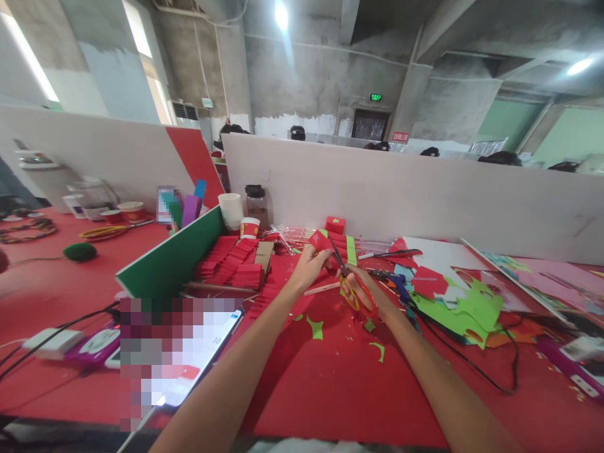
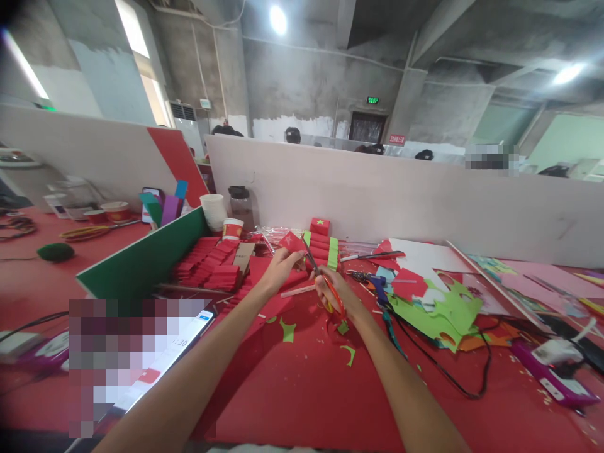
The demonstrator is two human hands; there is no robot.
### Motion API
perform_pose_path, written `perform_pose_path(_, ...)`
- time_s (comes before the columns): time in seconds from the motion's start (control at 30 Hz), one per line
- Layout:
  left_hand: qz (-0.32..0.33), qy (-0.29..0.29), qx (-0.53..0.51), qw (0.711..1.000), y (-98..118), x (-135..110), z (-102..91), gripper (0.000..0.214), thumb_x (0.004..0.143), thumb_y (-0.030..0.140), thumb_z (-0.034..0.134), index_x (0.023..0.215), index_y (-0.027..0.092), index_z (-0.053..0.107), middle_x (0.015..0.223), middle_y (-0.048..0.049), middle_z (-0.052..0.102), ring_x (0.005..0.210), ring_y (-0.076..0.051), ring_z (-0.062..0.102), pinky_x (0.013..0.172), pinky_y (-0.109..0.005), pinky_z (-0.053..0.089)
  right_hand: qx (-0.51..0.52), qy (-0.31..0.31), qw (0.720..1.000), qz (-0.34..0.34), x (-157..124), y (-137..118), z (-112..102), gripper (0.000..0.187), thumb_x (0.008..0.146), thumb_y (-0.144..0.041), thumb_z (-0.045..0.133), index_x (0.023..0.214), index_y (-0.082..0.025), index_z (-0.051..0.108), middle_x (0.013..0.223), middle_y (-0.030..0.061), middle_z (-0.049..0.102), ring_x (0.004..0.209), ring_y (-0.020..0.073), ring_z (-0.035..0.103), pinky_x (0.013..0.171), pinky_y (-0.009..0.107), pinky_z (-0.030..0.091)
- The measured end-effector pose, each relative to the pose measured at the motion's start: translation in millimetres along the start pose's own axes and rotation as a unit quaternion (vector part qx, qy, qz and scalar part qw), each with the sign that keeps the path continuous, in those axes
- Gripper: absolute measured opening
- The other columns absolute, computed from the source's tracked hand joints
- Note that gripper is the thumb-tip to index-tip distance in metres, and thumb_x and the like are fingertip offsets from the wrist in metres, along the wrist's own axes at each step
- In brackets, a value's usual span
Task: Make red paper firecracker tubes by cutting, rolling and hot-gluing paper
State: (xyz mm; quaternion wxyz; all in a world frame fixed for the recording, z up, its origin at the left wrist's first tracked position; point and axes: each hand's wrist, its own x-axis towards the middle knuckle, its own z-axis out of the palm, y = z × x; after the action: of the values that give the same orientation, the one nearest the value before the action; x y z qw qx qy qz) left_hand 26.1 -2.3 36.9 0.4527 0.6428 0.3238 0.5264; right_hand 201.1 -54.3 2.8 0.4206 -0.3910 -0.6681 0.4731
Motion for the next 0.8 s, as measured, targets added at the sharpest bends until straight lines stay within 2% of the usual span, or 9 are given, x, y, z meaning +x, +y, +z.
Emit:
perform_pose_path(0.47, 0.004, -0.011, -0.014, 1.0, 4.7, -2.1, 3.0, 0.033, 0.082, 0.033, 0.056, 0.054, 0.016, 0.056, 0.05, -0.0011, 0.056, 0.051, -0.012, 0.053, 0.057, -0.025, 0.043, -0.049, 0.038, 0.998, -0.022, 1.0, -1.6, 0.4, 0.052, 0.084, -0.07, 0.048, 0.095, -0.021, 0.056, 0.065, -0.0034, 0.045, 0.048, 0.0086, 0.041, 0.044, 0.02, 0.036)
perform_pose_path(0.8, -0.028, 0.013, -0.069, 0.997, 4.6, -4.6, 8.2, 0.022, 0.079, 0.032, 0.059, 0.064, 0.016, 0.058, 0.052, 0.0013, 0.056, 0.052, -0.012, 0.054, 0.056, -0.024, 0.044, -0.037, 0.042, 0.998, -0.027, 1.9, -3.1, 3.7, 0.054, 0.082, -0.074, 0.047, 0.1, -0.023, 0.056, 0.064, -0.003, 0.044, 0.045, 0.0096, 0.038, 0.041, 0.022, 0.033)
